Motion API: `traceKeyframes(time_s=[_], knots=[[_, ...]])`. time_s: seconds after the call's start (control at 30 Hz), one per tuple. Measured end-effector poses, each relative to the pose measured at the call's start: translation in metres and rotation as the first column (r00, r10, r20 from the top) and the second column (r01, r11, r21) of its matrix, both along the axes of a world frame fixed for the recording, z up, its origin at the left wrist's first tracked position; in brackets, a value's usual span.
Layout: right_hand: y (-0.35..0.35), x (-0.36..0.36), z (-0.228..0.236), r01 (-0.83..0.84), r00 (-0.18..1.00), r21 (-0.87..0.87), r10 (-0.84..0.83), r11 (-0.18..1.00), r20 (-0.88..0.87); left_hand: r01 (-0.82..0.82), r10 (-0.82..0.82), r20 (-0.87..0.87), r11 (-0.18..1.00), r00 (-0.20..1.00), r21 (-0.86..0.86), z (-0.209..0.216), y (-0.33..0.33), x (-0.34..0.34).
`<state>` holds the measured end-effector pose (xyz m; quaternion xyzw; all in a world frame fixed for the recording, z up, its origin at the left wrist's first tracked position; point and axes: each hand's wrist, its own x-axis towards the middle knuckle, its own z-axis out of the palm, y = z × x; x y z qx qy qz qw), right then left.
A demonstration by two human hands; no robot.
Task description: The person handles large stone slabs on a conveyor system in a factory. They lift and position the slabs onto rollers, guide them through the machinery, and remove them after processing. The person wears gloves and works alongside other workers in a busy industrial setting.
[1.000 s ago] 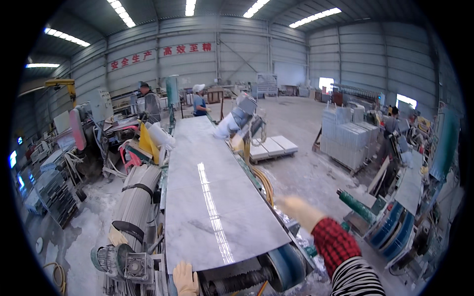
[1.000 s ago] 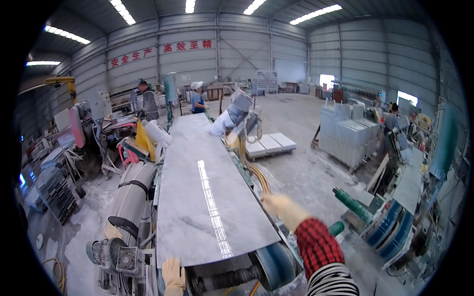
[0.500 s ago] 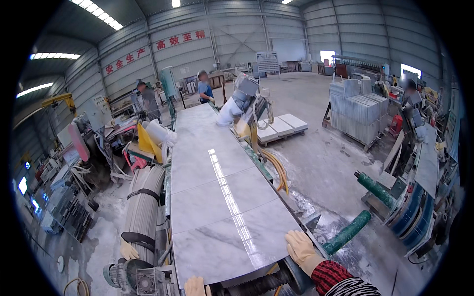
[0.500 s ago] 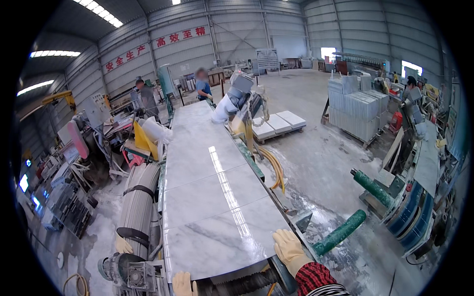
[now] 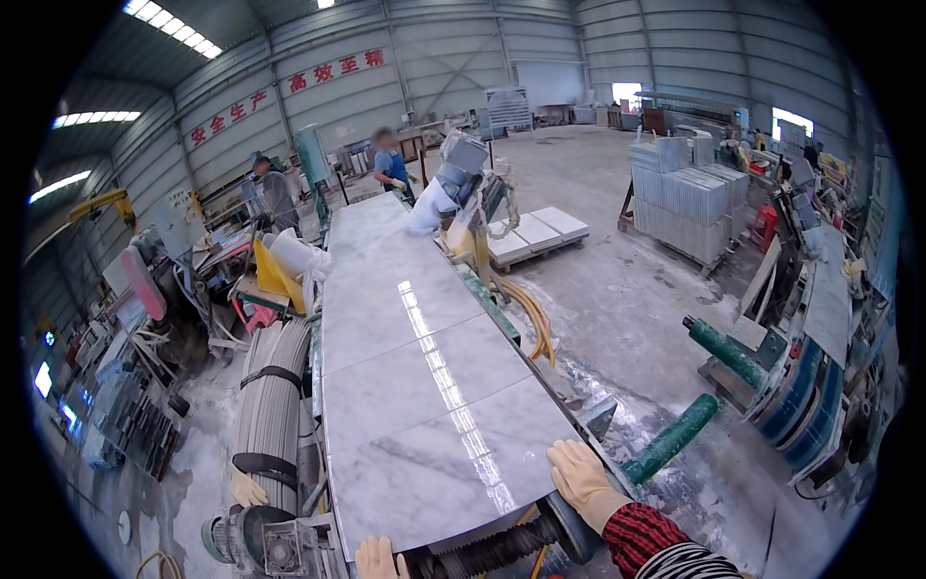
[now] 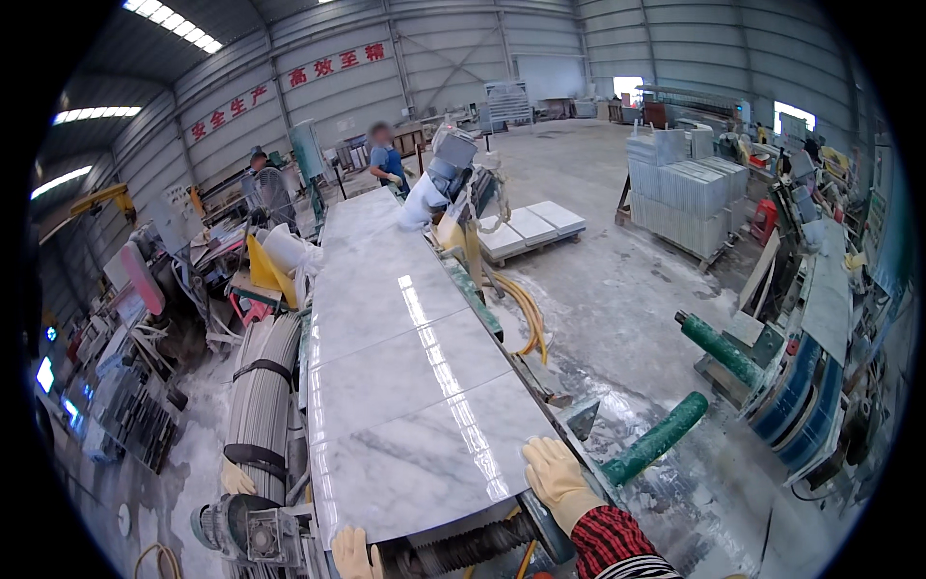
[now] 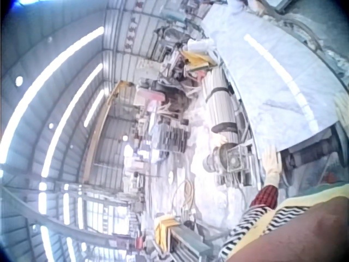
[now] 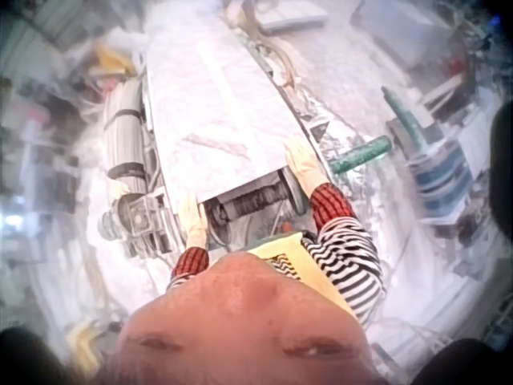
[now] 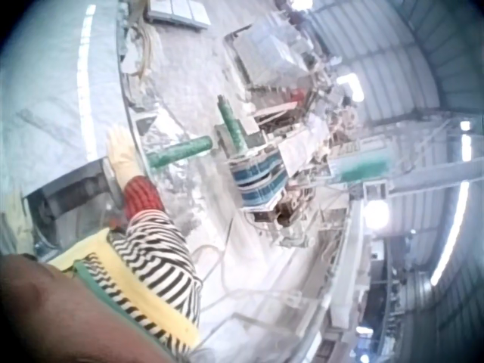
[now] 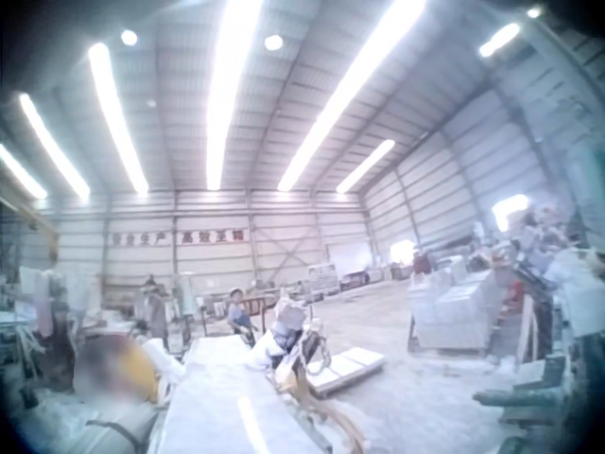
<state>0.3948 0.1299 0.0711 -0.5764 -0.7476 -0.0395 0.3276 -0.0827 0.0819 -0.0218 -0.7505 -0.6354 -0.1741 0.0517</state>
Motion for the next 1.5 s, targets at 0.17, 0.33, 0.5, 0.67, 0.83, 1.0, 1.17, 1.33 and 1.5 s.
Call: traceKeyframes(time_s=[0.17,0.33,0.5,0.67,0.83,1.0,1.17,1.33,1.5], knots=[[0.001,0.002,-0.007,-0.004,1.0,0.045,0.004,0.999,-0.002,-0.03,0.031,0.006,0.998,1.0,-0.051,0.005,-0.001,0.004],[0.003,0.0,-0.017,-0.016,1.0,0.03,0.015,0.999,0.011,-0.007,0.007,0.012,0.999,1.0,0.038,-0.007,-0.009,-0.004],[-0.01,0.007,-0.015,0.019,1.0,0.032,-0.019,0.999,-0.013,-0.009,0.009,-0.005,1.0,1.0,-0.014,0.005,-0.01,0.007],[-0.003,0.012,-0.047,0.063,0.998,0.021,-0.064,0.998,0.007,0.068,-0.07,0.049,0.996,0.996,0.053,-0.005,-0.012,0.001],[-0.008,0.01,-0.033,0.022,0.998,0.067,-0.018,0.997,-0.066,0.055,-0.055,0.053,0.998,0.997,-0.008,0.022,-0.015,0.009],[-0.009,0.012,-0.042,0.036,0.998,0.152,-0.028,0.988,-0.057,0.089,-0.09,0.023,0.995,0.996,0.047,0.007,-0.011,0.003],[-0.008,0.006,-0.036,-0.002,0.999,0.045,0.004,0.999,-0.041,0.025,-0.025,0.005,1.0,1.0,0.01,0.009,-0.024,-0.003],[0.062,0.049,-0.008,0.138,0.965,-0.098,-0.156,0.986,-0.212,0.057,-0.059,0.036,0.996,0.998,0.066,0.009,-0.017,0.01],[0.194,0.104,0.218,0.285,0.936,-0.234,-0.322,0.929,-0.139,0.007,-0.014,0.061,0.993,0.998,0.121,0.015,-0.029,0.005]])
